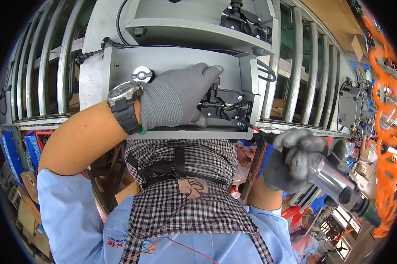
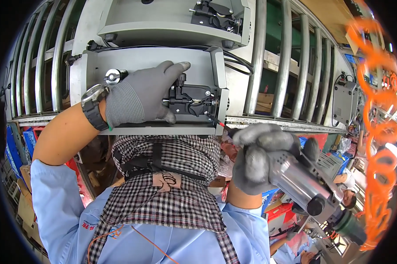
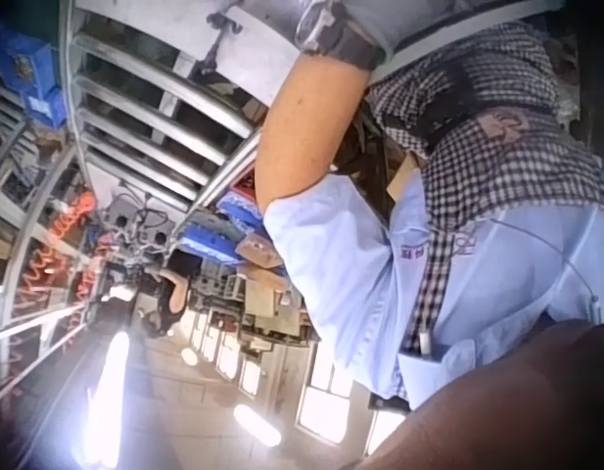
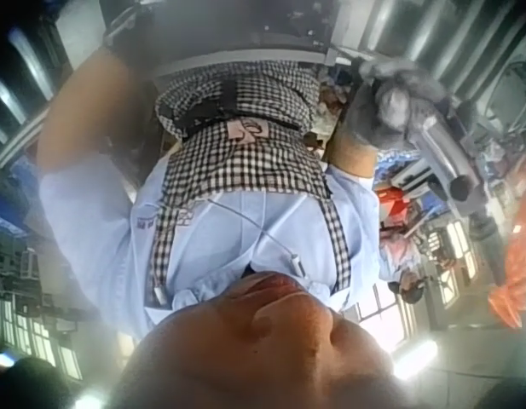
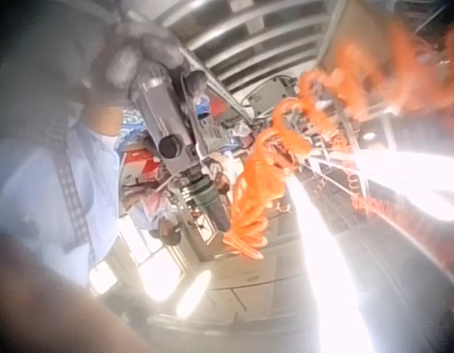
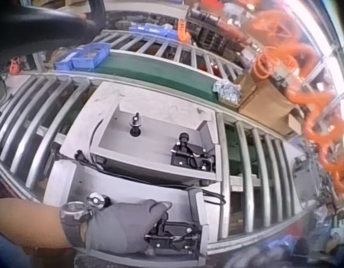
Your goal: The person assembles the internal wiring and chassis components of an electronic welding machine by hand, securing the wiring harness, internal modules, and circuit board to the welder chassis with fasteners using a pneumatic screwdriver and a manual screwdriver.
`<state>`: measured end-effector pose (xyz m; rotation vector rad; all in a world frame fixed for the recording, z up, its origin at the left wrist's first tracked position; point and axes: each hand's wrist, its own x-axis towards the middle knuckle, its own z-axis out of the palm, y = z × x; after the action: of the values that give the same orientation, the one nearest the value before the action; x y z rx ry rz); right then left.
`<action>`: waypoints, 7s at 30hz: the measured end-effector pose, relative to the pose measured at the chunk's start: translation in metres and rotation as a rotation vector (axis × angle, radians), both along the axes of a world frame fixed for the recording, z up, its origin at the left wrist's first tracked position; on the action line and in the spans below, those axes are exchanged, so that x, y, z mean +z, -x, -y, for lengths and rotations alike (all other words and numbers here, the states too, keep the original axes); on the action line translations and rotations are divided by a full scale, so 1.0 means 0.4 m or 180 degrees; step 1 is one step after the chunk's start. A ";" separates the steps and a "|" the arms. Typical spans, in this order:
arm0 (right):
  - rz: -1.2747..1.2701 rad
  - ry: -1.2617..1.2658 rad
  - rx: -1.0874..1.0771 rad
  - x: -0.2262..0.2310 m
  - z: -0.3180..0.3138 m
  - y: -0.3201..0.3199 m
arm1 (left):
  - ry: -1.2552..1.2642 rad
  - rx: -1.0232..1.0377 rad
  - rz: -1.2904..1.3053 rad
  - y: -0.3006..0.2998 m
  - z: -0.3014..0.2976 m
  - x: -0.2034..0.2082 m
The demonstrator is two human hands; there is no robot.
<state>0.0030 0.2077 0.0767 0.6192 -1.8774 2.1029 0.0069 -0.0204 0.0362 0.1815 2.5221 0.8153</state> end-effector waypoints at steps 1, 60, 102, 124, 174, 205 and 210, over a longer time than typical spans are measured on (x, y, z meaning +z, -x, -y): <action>0.0041 0.0088 0.0133 0.001 0.022 0.004 | 0.0005 0.0012 0.0003 -0.004 0.005 -0.002; -0.0713 0.0167 0.1174 -0.012 0.162 0.025 | -0.0424 -0.0201 -0.0245 -0.009 0.045 -0.008; 0.0507 0.0969 0.0904 0.090 0.151 0.245 | -0.0864 -0.0291 -0.0601 0.354 0.157 -0.071; 0.0029 0.0032 0.1398 0.009 0.156 0.391 | -0.1103 0.0063 -0.0499 0.344 0.148 -0.067; 0.0777 0.0435 0.1936 -0.013 0.352 0.457 | -0.0272 -0.0350 -0.0326 0.370 0.144 -0.039; 0.1153 -0.3709 -0.0066 -0.337 -0.145 0.182 | -0.1427 0.2348 -0.2944 0.241 0.353 0.075; 0.0986 -0.1963 -0.1149 -0.239 -0.137 0.223 | -0.0147 0.4488 -0.0924 -0.086 0.541 -0.199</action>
<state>-0.0863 0.2626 -0.0190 0.0372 -2.5989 1.4456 0.0412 -0.2367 -0.0434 -1.7244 2.6230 1.3425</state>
